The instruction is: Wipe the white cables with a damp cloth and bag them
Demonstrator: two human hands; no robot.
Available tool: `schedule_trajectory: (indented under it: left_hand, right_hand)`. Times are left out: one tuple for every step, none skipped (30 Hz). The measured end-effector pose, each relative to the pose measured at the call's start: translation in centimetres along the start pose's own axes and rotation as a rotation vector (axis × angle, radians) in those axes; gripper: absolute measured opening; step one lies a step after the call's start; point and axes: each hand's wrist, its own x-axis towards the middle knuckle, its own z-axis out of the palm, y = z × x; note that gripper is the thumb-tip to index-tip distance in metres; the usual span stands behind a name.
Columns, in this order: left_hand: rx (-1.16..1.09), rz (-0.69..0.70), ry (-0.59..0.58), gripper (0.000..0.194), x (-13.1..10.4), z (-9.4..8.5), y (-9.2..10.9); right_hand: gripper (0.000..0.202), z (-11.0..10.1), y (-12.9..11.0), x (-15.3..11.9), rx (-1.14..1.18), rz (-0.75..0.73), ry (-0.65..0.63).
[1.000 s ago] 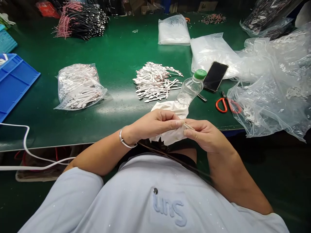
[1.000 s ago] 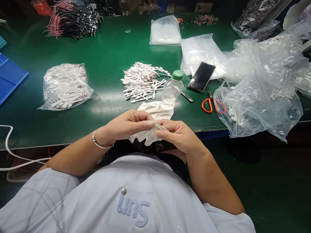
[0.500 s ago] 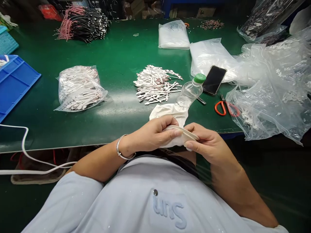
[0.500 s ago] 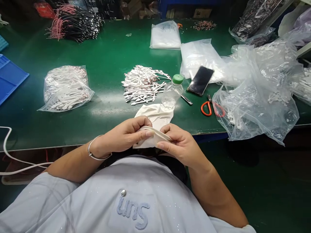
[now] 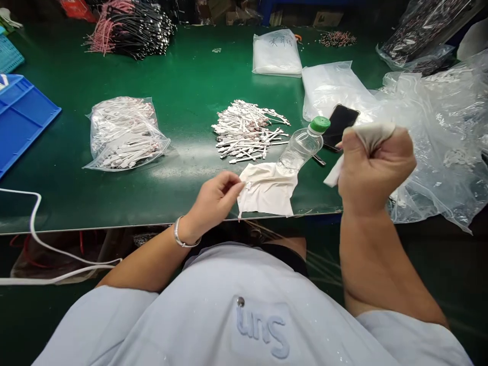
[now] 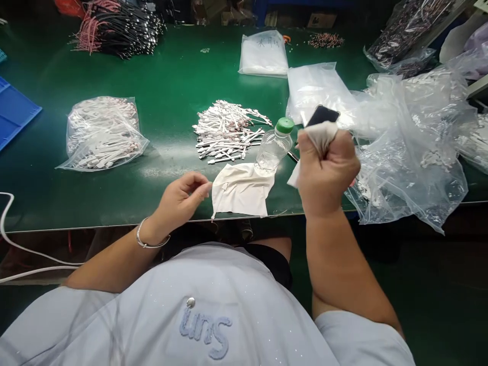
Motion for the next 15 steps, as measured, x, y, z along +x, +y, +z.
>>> schedule_trajectory:
  left_hand:
    - [0.01, -0.035, 0.047, 0.021, -0.2, -0.7, -0.6]
    - [0.025, -0.068, 0.084, 0.022, -0.5, -1.3, -1.1]
    - [0.044, -0.095, 0.116, 0.022, -0.9, -1.9, -1.7]
    - [0.068, -0.109, 0.141, 0.022, -1.2, -2.3, -2.1]
    - [0.096, -0.11, 0.158, 0.021, -1.5, -2.7, -2.6]
    - [0.13, -0.098, 0.166, 0.02, -1.8, -2.9, -2.9]
    - [0.166, -0.073, 0.165, 0.018, -1.9, -3.1, -3.1]
    - [0.203, -0.037, 0.153, 0.017, -2.0, -3.2, -3.3]
    - [0.24, 0.009, 0.13, 0.016, -2.0, -3.3, -3.4]
    - [0.278, 0.062, 0.101, 0.016, -1.9, -3.2, -3.5]
    - [0.317, 0.121, 0.068, 0.017, -1.6, -3.2, -3.5]
    - [0.358, 0.182, 0.036, 0.018, -1.3, -3.0, -3.5]
    - [0.407, 0.24, 0.007, 0.019, -0.9, -2.8, -3.5]
    - [0.461, 0.287, -0.024, 0.02, -0.4, -2.5, -3.5]
    - [0.517, 0.321, -0.059, 0.022, 0.0, -2.2, -3.4]
  right_hand:
    - [0.027, 0.3, 0.9, 1.1, -0.124, -0.104, 0.004]
    - [0.026, 0.6, 1.7, 2.0, -0.233, -0.173, -0.028]
    - [0.026, 0.9, 2.3, 2.8, -0.335, -0.218, -0.076]
    - [0.028, 1.2, 2.9, 3.4, -0.413, -0.25, -0.12]
    - [0.031, 1.5, 3.2, 3.7, -0.477, -0.275, -0.169]
    - [0.035, 1.8, 3.4, 3.9, -0.528, -0.292, -0.215]
    - [0.039, 2.1, 3.5, 3.9, -0.568, -0.302, -0.259]
    - [0.044, 2.3, 3.4, 3.7, -0.6, -0.302, -0.299]
    - [0.048, 2.5, 3.3, 3.5, -0.625, -0.294, -0.331]
    - [0.05, 2.7, 3.3, 3.2, -0.642, -0.279, -0.348]
    - [0.049, 2.8, 3.3, 3.0, -0.645, -0.262, -0.349]
    - [0.045, 2.8, 3.3, 2.8, -0.63, -0.247, -0.331]
    - [0.041, 2.8, 3.6, 2.7, -0.592, -0.238, -0.293]
    - [0.037, 2.7, 4.0, 2.6, -0.528, -0.227, -0.241]
    - [0.035, 2.5, 4.7, 2.7, -0.44, -0.207, -0.172]
